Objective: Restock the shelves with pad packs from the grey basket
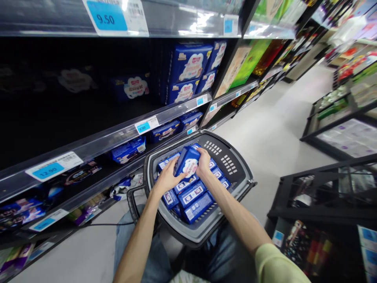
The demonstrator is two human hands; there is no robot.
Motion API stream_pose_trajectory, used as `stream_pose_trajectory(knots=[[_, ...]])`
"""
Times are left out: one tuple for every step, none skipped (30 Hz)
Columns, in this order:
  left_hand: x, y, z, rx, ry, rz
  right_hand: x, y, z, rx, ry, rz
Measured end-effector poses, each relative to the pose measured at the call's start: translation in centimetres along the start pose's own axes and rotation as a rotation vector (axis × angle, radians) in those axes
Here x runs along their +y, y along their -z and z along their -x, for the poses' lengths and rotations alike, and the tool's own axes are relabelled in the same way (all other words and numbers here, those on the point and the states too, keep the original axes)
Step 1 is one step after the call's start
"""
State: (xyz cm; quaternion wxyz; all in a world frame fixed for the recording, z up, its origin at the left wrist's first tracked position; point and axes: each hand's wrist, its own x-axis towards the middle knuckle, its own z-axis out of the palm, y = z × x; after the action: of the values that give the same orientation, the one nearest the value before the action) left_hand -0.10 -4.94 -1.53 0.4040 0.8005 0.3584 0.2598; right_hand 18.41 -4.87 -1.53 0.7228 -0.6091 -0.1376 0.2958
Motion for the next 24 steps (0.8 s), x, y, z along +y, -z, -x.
stream_pose_trajectory(knots=[[-0.1,-0.1,0.0,-0.004,0.017,-0.003,-0.1,-0.2,0.3,-0.007,0.000,0.002],[-0.2,-0.2,0.0,-0.001,0.031,-0.007,-0.3,-0.4,0.6,-0.022,0.002,0.005],[-0.3,-0.4,0.0,0.007,0.038,-0.013,-0.4,-0.6,0.9,-0.043,0.007,0.010],[-0.4,-0.4,0.0,0.017,0.043,-0.017,-0.5,-0.8,1.2,-0.069,0.017,0.016],[-0.5,-0.5,0.0,0.031,0.048,-0.016,-0.7,-1.0,1.5,-0.099,0.028,0.024],[-0.5,-0.4,-0.1,0.045,0.054,-0.008,-0.8,-1.2,1.8,-0.131,0.041,0.036],[-0.5,-0.4,-0.1,0.059,0.061,0.006,-0.9,-1.3,2.0,-0.165,0.053,0.050],[-0.5,-0.3,-0.1,0.075,0.071,0.023,-1.0,-1.4,2.3,-0.199,0.066,0.065],[-0.4,-0.1,-0.2,0.092,0.081,0.041,-1.1,-1.6,2.5,-0.232,0.078,0.080],[-0.2,0.0,-0.2,0.109,0.089,0.061,-1.2,-1.7,2.8,-0.262,0.089,0.093],[-0.1,0.2,-0.2,0.126,0.092,0.077,-1.3,-1.8,3.0,-0.290,0.103,0.103],[0.1,0.4,-0.2,0.146,0.091,0.085,-1.3,-1.8,3.2,-0.316,0.123,0.110],[0.3,0.5,-0.2,0.169,0.084,0.087,-1.3,-1.9,3.3,-0.339,0.146,0.116],[0.6,0.7,-0.3,0.194,0.068,0.084,-1.3,-1.9,3.4,-0.355,0.169,0.127],[0.8,0.8,-0.3,0.221,0.047,0.077,-1.3,-1.8,3.4,-0.363,0.191,0.145],[1.0,0.9,-0.3,0.252,0.026,0.069,-1.3,-1.8,3.3,-0.363,0.209,0.171],[1.1,1.0,-0.3,0.286,0.008,0.064,-1.2,-1.7,3.2,-0.352,0.221,0.199],[1.2,1.0,-0.3,0.326,-0.004,0.064,-1.2,-1.6,3.0,-0.331,0.221,0.223],[1.3,1.1,-0.3,0.367,-0.004,0.071,-1.1,-1.6,2.8,-0.305,0.212,0.239],[1.4,1.1,-0.3,0.410,0.008,0.091,-0.9,-1.5,2.6,-0.279,0.197,0.246],[1.4,1.1,-0.3,0.452,0.034,0.130,-0.8,-1.4,2.4,-0.256,0.177,0.244],[1.4,1.1,-0.4,0.491,0.069,0.190,-0.6,-1.3,2.2,-0.237,0.152,0.238],[1.3,1.1,-0.4,0.521,0.110,0.269,-0.4,-1.3,2.1,-0.226,0.125,0.230],[1.3,1.1,-0.5,0.538,0.158,0.361,-0.2,-1.3,1.9,-0.224,0.099,0.223]])
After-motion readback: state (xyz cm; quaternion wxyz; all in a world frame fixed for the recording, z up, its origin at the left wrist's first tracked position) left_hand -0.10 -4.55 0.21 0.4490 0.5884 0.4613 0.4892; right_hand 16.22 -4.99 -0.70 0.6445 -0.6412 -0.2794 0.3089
